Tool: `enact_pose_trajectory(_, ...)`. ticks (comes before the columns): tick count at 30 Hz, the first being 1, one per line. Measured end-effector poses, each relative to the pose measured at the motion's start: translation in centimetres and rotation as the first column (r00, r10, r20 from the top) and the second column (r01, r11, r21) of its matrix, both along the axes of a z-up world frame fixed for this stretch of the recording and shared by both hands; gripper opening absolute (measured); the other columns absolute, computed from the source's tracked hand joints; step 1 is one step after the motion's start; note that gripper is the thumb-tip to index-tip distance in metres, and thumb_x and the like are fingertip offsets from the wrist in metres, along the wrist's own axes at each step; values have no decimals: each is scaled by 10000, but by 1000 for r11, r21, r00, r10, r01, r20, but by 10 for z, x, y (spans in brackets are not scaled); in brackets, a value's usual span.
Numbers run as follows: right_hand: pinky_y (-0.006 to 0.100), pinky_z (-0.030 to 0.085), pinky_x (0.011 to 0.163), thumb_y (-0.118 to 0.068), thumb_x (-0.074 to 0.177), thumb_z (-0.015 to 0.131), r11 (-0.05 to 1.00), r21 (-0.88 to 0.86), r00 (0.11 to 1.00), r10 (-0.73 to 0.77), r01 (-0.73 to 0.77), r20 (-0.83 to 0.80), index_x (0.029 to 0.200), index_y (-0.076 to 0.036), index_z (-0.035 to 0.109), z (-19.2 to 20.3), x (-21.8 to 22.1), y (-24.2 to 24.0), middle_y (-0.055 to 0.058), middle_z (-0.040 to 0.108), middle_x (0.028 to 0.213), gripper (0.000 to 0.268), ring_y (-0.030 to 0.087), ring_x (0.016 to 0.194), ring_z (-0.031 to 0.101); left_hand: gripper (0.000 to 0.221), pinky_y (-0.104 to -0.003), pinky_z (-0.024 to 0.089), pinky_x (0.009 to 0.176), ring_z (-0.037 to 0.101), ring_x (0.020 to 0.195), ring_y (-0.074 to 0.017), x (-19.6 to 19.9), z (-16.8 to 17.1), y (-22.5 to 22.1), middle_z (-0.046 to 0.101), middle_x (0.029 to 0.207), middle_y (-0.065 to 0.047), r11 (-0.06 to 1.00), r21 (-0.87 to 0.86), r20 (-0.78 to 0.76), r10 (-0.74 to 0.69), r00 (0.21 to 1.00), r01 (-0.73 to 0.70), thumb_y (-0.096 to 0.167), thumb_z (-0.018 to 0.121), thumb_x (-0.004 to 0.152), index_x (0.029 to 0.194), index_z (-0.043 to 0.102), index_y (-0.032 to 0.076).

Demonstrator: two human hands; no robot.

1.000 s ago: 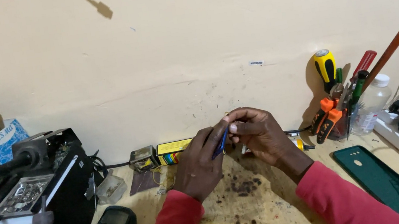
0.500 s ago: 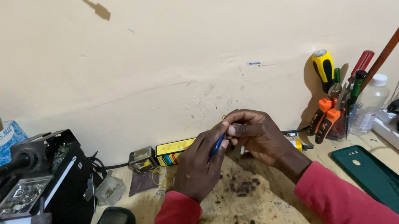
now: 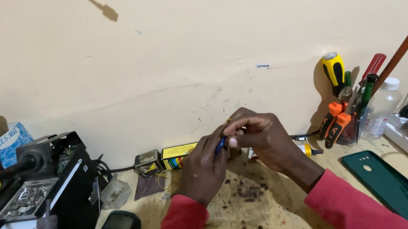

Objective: Securing a smartphone screen with multiple rubber bands to allow adhesive to set after a repair.

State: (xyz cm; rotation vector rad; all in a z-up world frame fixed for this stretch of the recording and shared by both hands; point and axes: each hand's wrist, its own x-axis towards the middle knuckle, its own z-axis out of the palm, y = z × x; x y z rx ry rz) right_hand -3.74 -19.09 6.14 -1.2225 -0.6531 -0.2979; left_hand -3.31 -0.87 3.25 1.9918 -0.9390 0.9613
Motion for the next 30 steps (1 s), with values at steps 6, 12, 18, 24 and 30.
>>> enact_pose_trajectory(6,286,521,717,71,836,849,989,-147,996,0,13,89,1037,70,829,3,-2,0,114,642,899,202,141,841,554,461,-529,655,727,761,905,-426,3,0,3,720,1087,-127,992,112,-95,69,993,-59,176,588,1018,1476,619,141)
enact_pose_trajectory(12,315,525,716,63,873,832,978,-204,993,-11,36,119,1034,70,822,4,-2,-2,124,629,920,161,154,837,585,479,-574,644,728,745,913,-482,-2,7,3,708,1099,-174,989,144,-157,58,986,-35,155,575,1016,1490,592,94)
enact_pose_trajectory(18,339,540,730,44,925,783,963,-265,991,-3,39,135,1065,58,810,4,-2,1,112,600,927,143,172,841,596,317,-530,641,695,751,890,-444,9,-3,4,689,1080,-129,972,217,-118,116,986,-88,194,619,999,1293,658,82)
enact_pose_trajectory(24,335,564,733,37,966,737,946,-322,983,13,48,185,1150,28,796,0,3,0,96,577,956,193,168,867,608,245,-525,637,721,751,942,-433,12,-11,4,676,1106,-113,961,257,-118,134,984,-100,239,611,1013,1201,661,91)
enact_pose_trajectory(30,347,571,741,12,1009,703,941,-335,977,20,54,212,1223,3,769,-8,12,-5,85,577,975,224,163,895,620,239,-557,624,731,732,980,-482,3,-1,3,666,1159,-178,960,276,-151,96,984,-51,182,574,1028,1205,629,31)
